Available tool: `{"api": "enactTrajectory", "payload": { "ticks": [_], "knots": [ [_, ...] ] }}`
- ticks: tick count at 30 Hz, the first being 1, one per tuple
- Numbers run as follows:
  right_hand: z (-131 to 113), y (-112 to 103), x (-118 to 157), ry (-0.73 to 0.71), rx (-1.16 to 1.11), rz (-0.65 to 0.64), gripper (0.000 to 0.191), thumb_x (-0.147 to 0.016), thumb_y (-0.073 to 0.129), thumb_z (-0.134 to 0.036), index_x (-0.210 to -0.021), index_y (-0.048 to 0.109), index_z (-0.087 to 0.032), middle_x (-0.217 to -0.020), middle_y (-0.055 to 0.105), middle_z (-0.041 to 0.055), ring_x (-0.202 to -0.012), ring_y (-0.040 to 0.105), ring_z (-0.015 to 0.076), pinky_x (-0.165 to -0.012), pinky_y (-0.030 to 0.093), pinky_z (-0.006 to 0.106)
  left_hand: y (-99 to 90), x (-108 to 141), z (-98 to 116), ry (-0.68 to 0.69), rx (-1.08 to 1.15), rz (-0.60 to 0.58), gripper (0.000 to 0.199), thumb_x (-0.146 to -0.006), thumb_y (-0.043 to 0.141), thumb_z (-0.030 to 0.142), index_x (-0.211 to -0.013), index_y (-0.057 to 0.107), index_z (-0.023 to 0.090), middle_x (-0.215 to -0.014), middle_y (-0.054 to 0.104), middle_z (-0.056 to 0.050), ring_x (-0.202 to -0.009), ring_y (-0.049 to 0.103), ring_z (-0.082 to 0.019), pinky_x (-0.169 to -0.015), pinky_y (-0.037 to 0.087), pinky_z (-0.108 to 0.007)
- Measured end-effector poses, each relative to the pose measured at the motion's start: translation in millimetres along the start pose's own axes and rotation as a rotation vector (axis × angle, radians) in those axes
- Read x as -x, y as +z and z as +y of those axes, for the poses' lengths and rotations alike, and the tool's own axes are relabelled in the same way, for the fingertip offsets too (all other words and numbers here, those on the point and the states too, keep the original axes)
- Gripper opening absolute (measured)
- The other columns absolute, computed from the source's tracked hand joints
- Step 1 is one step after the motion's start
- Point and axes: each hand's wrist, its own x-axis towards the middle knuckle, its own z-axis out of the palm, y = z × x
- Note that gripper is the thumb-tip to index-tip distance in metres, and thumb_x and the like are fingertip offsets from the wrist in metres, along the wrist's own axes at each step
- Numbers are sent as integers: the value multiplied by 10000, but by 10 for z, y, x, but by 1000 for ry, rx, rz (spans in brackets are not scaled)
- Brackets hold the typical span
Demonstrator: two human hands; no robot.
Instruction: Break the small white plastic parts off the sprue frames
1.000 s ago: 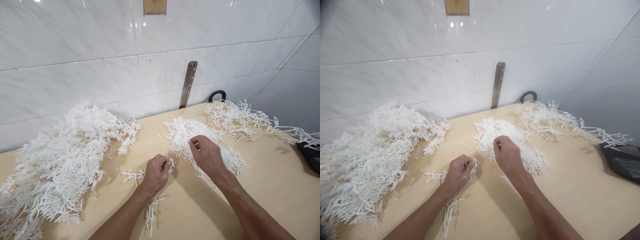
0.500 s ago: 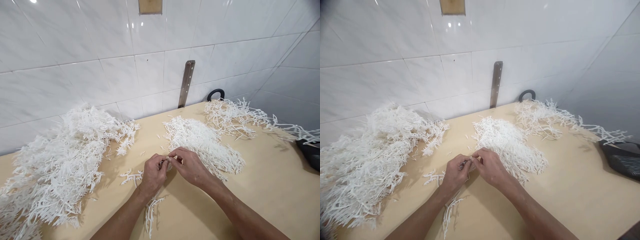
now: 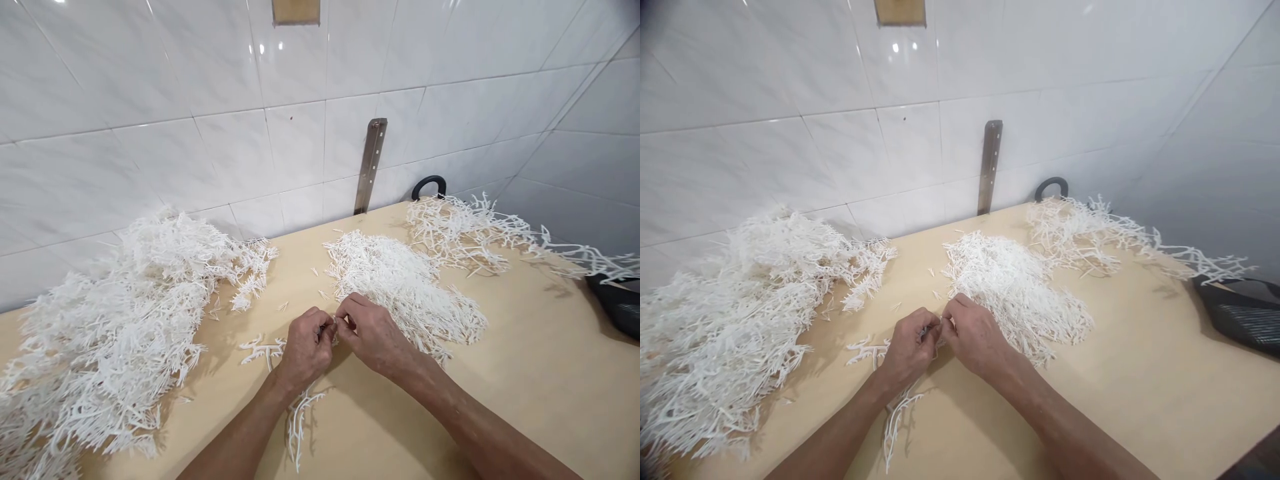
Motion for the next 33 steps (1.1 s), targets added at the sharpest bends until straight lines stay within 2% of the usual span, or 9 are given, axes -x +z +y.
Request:
{"api": "enactTrajectory", "payload": {
  "ticks": [4, 11, 17, 22, 29, 33],
  "knots": [
    [43, -21, 0, -98, 18, -29, 207, -911, 469, -80, -788, 604, -176, -812, 615, 39, -689, 570, 142, -638, 442, 276, -4, -13, -32, -4, -32, 4, 164, -830, 501, 137, -688, 566, 188, -670, 567, -7, -627, 522, -137, -596, 376, -260],
    [28, -91, -9, -64, -65, -29, 178, -920, 506, -115, -815, 633, -184, -818, 644, 28, -679, 584, 136, -634, 461, 273, 1, -9, -25, -19, 10, -19, 163, -898, 508, 223, -887, 668, 196, -782, 651, -32, -697, 580, -151, -641, 412, -267],
    [28, -102, 2, -59, -58, -49, 184, -921, 512, -117, -821, 652, -180, -820, 653, 27, -671, 580, 129, -634, 451, 268, -5, 0, -12, -23, -28, -12, 178, -887, 505, 207, -740, 601, 183, -688, 579, -11, -635, 523, -135, -614, 383, -260],
    [57, -86, 9, -119, 27, -72, 230, -914, 480, -79, -774, 636, -173, -780, 631, 27, -653, 551, 127, -612, 411, 259, -16, -14, -3, -1, -65, -90, 172, -824, 483, 126, -671, 529, 189, -659, 541, 0, -606, 489, -129, -585, 353, -257],
    [76, 43, -3, -127, 182, -18, 217, -911, 456, -83, -773, 603, -162, -776, 598, 35, -604, 499, 122, -531, 336, 254, -70, -48, -17, 0, -42, -113, 174, -783, 480, 94, -643, 534, 183, -652, 533, 3, -608, 481, -128, -594, 354, -261],
    [195, -54, -55, -32, 260, 139, 199, -871, 451, -81, -733, 555, -179, -752, 582, 45, -562, 479, 128, -508, 333, 261, -37, -27, -19, 24, 4, -117, 175, -803, 494, 110, -662, 575, 176, -678, 568, -7, -630, 494, -126, -609, 375, -261]
  ]
}}
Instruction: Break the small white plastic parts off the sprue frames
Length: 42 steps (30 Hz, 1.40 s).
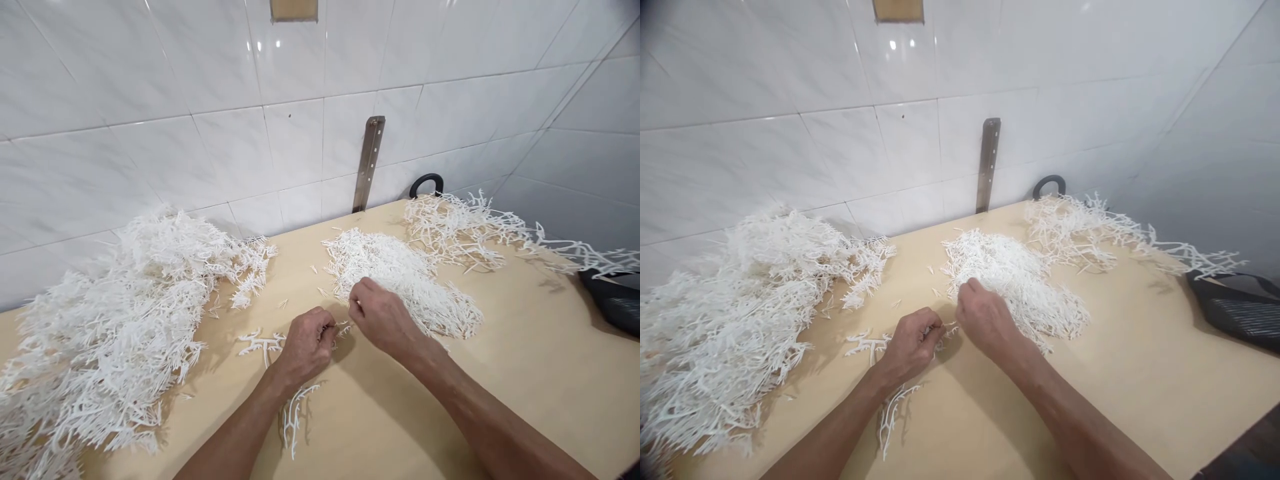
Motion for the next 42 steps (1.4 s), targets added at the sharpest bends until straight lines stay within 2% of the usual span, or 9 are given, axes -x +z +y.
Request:
{"api": "enactTrajectory", "payload": {
  "ticks": [5, 7, 9, 12, 20, 25, 30, 36, 42],
  "knots": [
    [299, -234, -77, 202, -29, 328, 118, -886, 487, -185, -794, 558, -202, -777, 615, 48, -608, 554, 156, -614, 446, 301, 49, -21, -34, -202, 302, 162, 233, -867, 578, 355, -743, 626, 164, -606, 534, 17, -550, 471, -100, -537, 388, -225],
    [372, -286, -87, 256, -21, 408, 69, -865, 514, -207, -882, 579, -191, -860, 641, 77, -641, 590, 174, -627, 464, 322, 47, -39, -57, -292, 457, 178, 264, -848, 612, 419, -823, 651, 159, -564, 517, 35, -486, 451, -88, -486, 382, -214],
    [380, -286, -83, 279, -48, 427, 131, -850, 533, -226, -956, 591, -176, -929, 650, 104, -690, 623, 193, -617, 474, 326, 37, -56, -77, -343, 572, 185, 303, -816, 648, 446, -906, 662, 157, -545, 521, 44, -450, 459, -88, -456, 394, -211],
    [267, -226, -58, 290, -188, 320, 161, -871, 534, -275, -975, 610, -177, -884, 667, 87, -694, 641, 191, -576, 475, 298, 20, -78, -87, -345, 667, 224, 313, -765, 704, 421, -920, 677, 150, -607, 574, 23, -507, 533, -100, -500, 460, -219],
    [-92, -191, 14, 338, -609, -252, 312, -936, 486, -484, -898, 628, -208, -607, 602, -26, -430, 531, 118, -430, 438, 244, 23, -103, -105, -349, 686, 324, 235, -759, 710, 352, -864, 664, 146, -639, 621, 12, -525, 569, -112, -538, 501, -246],
    [-81, -109, 46, 357, -764, -418, 329, -937, 488, -485, -894, 644, -199, -610, 582, -36, -394, 520, 95, -382, 434, 213, 61, -108, -176, -291, 598, 407, 220, -774, 691, 359, -837, 670, 150, -657, 620, 12, -566, 553, -107, -577, 484, -240],
    [-66, 17, 46, 409, -833, -432, 244, -904, 547, -395, -845, 653, -183, -588, 563, -44, -401, 522, 81, -405, 443, 195, 38, -97, -135, -276, 569, 414, 215, -770, 693, 355, -825, 682, 148, -657, 611, 11, -591, 539, -106, -586, 463, -230],
    [-56, 15, 32, 443, -862, -298, 233, -871, 584, -383, -911, 658, -165, -645, 592, -25, -425, 532, 83, -412, 455, 202, -27, -90, -100, -285, 619, 186, 334, -770, 708, 456, -862, 695, 135, -653, 621, -12, -566, 540, -119, -547, 445, -240],
    [-44, -6, 17, 441, -863, -231, 249, -854, 621, -407, -915, 681, -173, -653, 599, -20, -448, 539, 87, -431, 484, 208, -57, -88, -82, -241, 594, 93, 380, -766, 723, 474, -886, 705, 114, -751, 663, -49, -670, 568, -137, -644, 454, -253]
  ]
}}
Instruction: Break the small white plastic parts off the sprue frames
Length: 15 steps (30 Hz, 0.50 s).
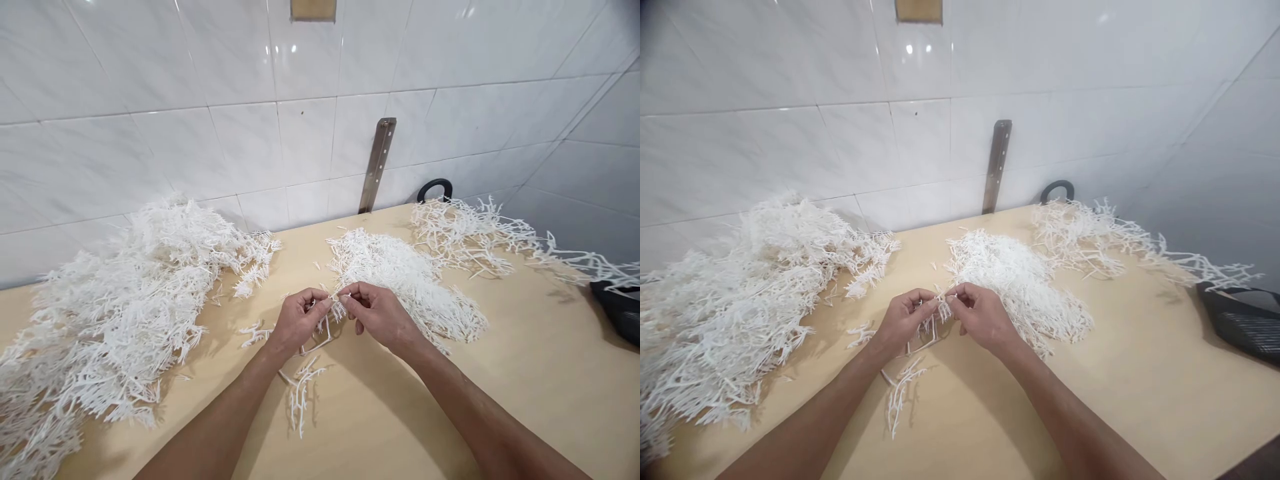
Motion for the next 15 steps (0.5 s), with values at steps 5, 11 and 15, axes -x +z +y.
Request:
{"api": "enactTrajectory", "payload": {
  "ticks": [5, 11, 15],
  "knots": [
    [-5, 1, -2, 1, 5, 32, 281, -856, 622, -440, -920, 700, -177, -690, 623, -12, -445, 541, 81, -442, 494, 216, 6, 37, 63, 15, -17, -49, 383, -810, 674, 502, -828, 691, 120, -689, 615, -22, -595, 500, -105, -586, 407, -236],
    [2, -2, -4, 22, 23, -54, 310, -851, 632, -466, -900, 722, -173, -678, 623, -14, -438, 563, 83, -438, 476, 213, 3, 0, 33, 44, -96, -15, 321, -739, 733, 431, -824, 716, 122, -671, 606, -12, -605, 490, -111, -591, 388, -237],
    [39, -28, -16, 22, -35, -62, 294, -841, 648, -442, -934, 719, -172, -691, 645, -6, -445, 564, 88, -452, 488, 225, -7, 5, 74, -11, -101, -45, 282, -729, 724, 398, -801, 707, 125, -661, 599, -7, -604, 478, -106, -583, 377, -231]
  ]
}}
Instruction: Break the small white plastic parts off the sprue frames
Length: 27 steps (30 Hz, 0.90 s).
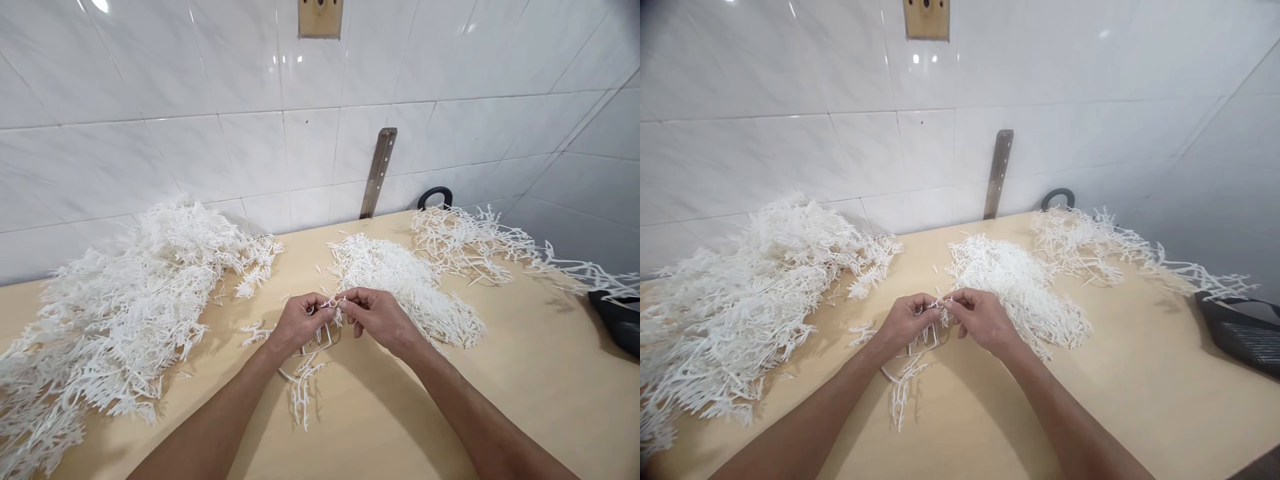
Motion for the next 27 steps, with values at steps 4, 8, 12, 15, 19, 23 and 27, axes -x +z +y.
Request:
{"api": "enactTrajectory", "payload": {
  "ticks": [4, 8, 12, 15, 19, 23, 27],
  "knots": [
    [10, -29, 5, -26, 30, -24, 254, -843, 642, -391, -973, 729, -190, -731, 663, -2, -463, 568, 90, -471, 505, 233, -12, 26, 53, -9, 28, -39, 340, -717, 736, 459, -774, 675, 129, -660, 596, -6, -591, 467, -101, -564, 364, -228],
    [-12, -37, 21, -55, 83, -61, 246, -847, 633, -377, -982, 738, -201, -773, 667, 6, -501, 587, 96, -488, 523, 237, -8, 22, 21, 2, 37, -56, 386, -746, 718, 511, -743, 641, 132, -615, 543, 17, -555, 425, -82, -536, 339, -217],
    [-37, -36, 26, -59, 86, -27, 274, -832, 647, -392, -1011, 718, -197, -805, 672, 23, -586, 615, 125, -479, 545, 240, 1, -10, -62, -8, 55, -42, 408, -749, 718, 526, -691, 604, 139, -586, 498, 33, -532, 400, -72, -508, 318, -210],
    [-57, -53, 25, -49, 139, -6, 237, -823, 644, -371, -958, 722, -192, -775, 663, 15, -556, 594, 113, -473, 543, 234, 8, -24, -87, -34, 102, -6, 436, -733, 725, 553, -687, 587, 142, -572, 482, 39, -512, 390, -68, -493, 309, -210],
    [-83, -89, 29, -39, 193, -2, 199, -820, 631, -355, -884, 726, -193, -745, 651, 1, -516, 568, 96, -465, 532, 226, 20, -20, -64, -67, 141, 4, 454, -712, 734, 572, -700, 593, 141, -569, 484, 38, -501, 398, -69, -490, 322, -213],
    [-97, -122, 39, -38, 194, -22, 235, -846, 607, -379, -935, 723, -195, -777, 667, 8, -521, 579, 97, -474, 531, 226, 36, -11, -51, -64, 92, 8, 446, -726, 720, 565, -715, 617, 131, -575, 486, 32, -507, 401, -71, -496, 324, -214],
    [-101, -131, 48, -47, 168, -45, 290, -874, 587, -413, -1027, 699, -193, -851, 690, 27, -545, 609, 109, -499, 548, 239, 47, -2, -65, -33, 55, 22, 419, -748, 705, 545, -722, 607, 138, -561, 466, 40, -503, 395, -75, -491, 314, -214]
  ]
}}
